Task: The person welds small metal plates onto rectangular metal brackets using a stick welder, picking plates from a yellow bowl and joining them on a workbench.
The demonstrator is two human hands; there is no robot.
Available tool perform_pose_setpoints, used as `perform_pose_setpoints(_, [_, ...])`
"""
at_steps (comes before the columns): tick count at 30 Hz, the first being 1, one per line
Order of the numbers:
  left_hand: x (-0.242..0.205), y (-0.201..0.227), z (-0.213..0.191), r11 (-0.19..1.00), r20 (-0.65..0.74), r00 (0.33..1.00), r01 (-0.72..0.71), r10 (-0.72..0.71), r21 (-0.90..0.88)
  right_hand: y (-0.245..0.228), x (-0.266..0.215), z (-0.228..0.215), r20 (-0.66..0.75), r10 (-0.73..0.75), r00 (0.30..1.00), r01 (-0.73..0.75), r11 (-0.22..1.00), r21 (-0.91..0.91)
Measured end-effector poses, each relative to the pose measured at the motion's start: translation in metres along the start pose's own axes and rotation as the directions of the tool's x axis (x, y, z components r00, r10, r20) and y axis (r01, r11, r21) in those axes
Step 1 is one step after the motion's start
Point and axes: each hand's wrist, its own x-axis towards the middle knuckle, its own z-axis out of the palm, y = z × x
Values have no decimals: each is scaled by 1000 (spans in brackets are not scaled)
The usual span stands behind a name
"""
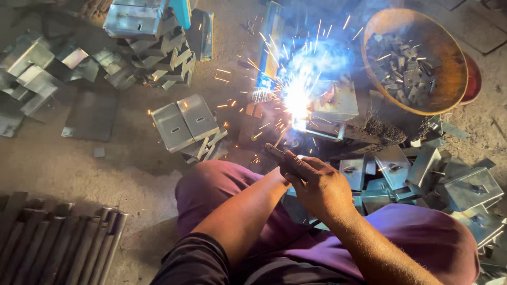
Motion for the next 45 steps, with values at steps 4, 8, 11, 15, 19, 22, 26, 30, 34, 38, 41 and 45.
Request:
perform_pose_setpoints(4, [15, 3, 2, 998, -44, 999, 7, -10, -63, 13, -3, -15, -217, -139, 966, 159, 984, 80])
perform_pose_setpoints(8, [28, 4, -4, 947, -163, 984, 16, -72, -320, 67, -14, -39, -346, 108, 932, 66, 888, 456])
perform_pose_setpoints(11, [41, 13, -5, 754, -186, 971, -10, -148, -657, 125, -28, -62, -418, 219, 882, 54, 833, 551])
perform_pose_setpoints(15, [63, 16, 3, 667, -201, 961, -24, -190, -745, 188, -48, -76, -371, 488, 790, 237, 314, 919])
perform_pose_setpoints(19, [74, 4, 3, 644, -315, 937, -148, -152, -750, 222, -68, -78, -345, 542, 767, 307, 162, 938])
perform_pose_setpoints(22, [76, 3, -3, 660, -399, 902, -199, -166, -725, 243, -74, -80, -318, 622, 715, 293, 146, 945])
perform_pose_setpoints(26, [81, 20, -8, 752, -546, 780, -154, -305, -640, 263, -84, -87, -327, 686, 650, 346, 117, 931])
perform_pose_setpoints(30, [87, 36, -22, 709, -602, 764, -291, -233, -643, 279, -96, -95, -327, 744, 582, 406, 82, 910])
perform_pose_setpoints(34, [99, 52, -42, 733, -672, 730, -387, -127, -559, 292, -111, -103, -305, 768, 563, 419, 52, 906])
perform_pose_setpoints(38, [82, 95, -52, 924, -629, 775, -283, 62, -258, 304, -127, -111, -129, 893, 432, 471, -102, 876])
perform_pose_setpoints(41, [37, 141, -47, 987, -366, 918, -158, 154, 20, 316, -146, -118, -108, 913, 394, 511, -120, 851])
perform_pose_setpoints(45, [-4, 173, -4, 928, -23, 987, 159, -161, 336, 331, -178, -122, -155, 893, 422, 583, -137, 801])
